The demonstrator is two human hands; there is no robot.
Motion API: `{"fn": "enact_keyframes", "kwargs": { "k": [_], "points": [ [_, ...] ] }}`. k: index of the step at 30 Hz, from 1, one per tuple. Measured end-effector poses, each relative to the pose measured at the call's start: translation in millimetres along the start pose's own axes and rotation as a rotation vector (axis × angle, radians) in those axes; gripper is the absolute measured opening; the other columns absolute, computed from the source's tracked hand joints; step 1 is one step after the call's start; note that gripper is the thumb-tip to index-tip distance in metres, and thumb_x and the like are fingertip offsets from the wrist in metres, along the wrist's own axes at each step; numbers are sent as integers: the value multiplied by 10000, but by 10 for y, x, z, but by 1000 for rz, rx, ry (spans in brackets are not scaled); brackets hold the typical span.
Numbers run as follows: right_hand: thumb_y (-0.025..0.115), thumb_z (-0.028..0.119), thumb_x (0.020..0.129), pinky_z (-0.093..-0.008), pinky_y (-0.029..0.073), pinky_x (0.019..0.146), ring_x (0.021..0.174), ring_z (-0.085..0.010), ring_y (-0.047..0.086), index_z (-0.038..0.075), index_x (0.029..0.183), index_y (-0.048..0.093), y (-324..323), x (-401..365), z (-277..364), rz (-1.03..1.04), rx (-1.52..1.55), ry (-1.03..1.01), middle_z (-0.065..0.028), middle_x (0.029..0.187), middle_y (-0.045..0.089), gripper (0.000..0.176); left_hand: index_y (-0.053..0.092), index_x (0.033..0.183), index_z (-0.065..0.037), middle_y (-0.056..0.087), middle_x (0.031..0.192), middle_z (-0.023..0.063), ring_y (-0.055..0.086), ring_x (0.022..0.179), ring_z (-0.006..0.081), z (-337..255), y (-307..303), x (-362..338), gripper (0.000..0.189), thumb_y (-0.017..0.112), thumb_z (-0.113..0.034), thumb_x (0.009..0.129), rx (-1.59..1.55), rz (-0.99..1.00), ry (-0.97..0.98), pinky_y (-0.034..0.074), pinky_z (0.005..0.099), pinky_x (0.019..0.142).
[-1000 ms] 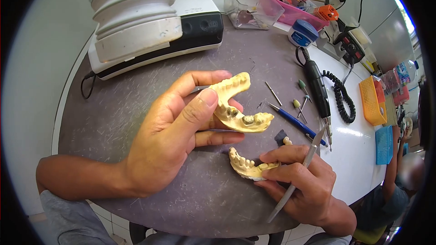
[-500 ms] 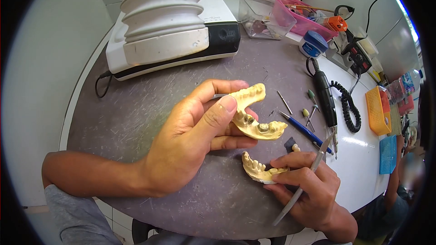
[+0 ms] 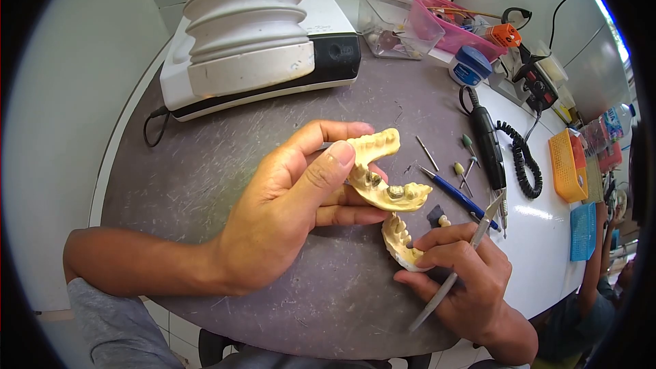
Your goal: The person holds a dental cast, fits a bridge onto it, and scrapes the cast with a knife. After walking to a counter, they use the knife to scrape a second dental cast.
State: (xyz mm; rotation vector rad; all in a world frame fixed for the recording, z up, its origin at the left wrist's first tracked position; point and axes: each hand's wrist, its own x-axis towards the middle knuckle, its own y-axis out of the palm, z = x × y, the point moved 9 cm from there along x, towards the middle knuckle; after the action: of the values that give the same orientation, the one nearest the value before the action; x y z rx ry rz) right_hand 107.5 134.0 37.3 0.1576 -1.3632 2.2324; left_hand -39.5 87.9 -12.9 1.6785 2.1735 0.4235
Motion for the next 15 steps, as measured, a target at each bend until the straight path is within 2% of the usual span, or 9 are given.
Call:
{"fn": "enact_keyframes", "kwargs": {
  "k": [3, 6, 9, 11, 15],
  "points": [
    [852, 158, 655, -287, 494, 562, 702, -182, 630, 67, 772, 619, 4, 3, -22, 1, 0, 19, -88, 857, 670, 277, 335, 1380, -14, 564, 1152, 144, 622, 1073, 233, 9, -4, -1, 499, 382, -362, 1026, 3, -8, -9, 546, 339, 894],
    [872, 205, 644, -300, 519, 632, 743, -210, 656, 58, 791, 620, 18, -14, -39, 5, -21, 14, -105, 854, 672, 328, 335, 1380, -11, 571, 1153, 147, 627, 1067, 234, 8, -4, 4, 503, 374, -367, 1027, 9, -5, 0, 547, 336, 892],
    [873, 203, 643, -301, 520, 621, 735, -211, 655, 54, 792, 623, 21, -8, -27, -4, -22, -6, -106, 852, 672, 327, 333, 1380, -9, 576, 1154, 150, 629, 1068, 235, 1, -10, 3, 506, 362, -371, 1028, 16, -16, -5, 546, 331, 891],
    [844, 147, 653, -299, 488, 562, 697, -199, 623, 55, 782, 621, 1, -1, -16, -35, 11, -15, -87, 849, 661, 274, 330, 1381, -6, 576, 1152, 153, 627, 1074, 234, -6, -11, 5, 504, 346, -367, 1031, 37, -22, -4, 547, 327, 889],
    [842, 142, 654, -301, 489, 567, 700, -198, 623, 54, 777, 623, 0, 4, -17, -32, 18, -10, -85, 850, 660, 266, 328, 1381, -2, 575, 1152, 155, 626, 1079, 236, -1, -16, 3, 500, 335, -360, 1032, 30, -28, -4, 548, 325, 887]
  ]
}}
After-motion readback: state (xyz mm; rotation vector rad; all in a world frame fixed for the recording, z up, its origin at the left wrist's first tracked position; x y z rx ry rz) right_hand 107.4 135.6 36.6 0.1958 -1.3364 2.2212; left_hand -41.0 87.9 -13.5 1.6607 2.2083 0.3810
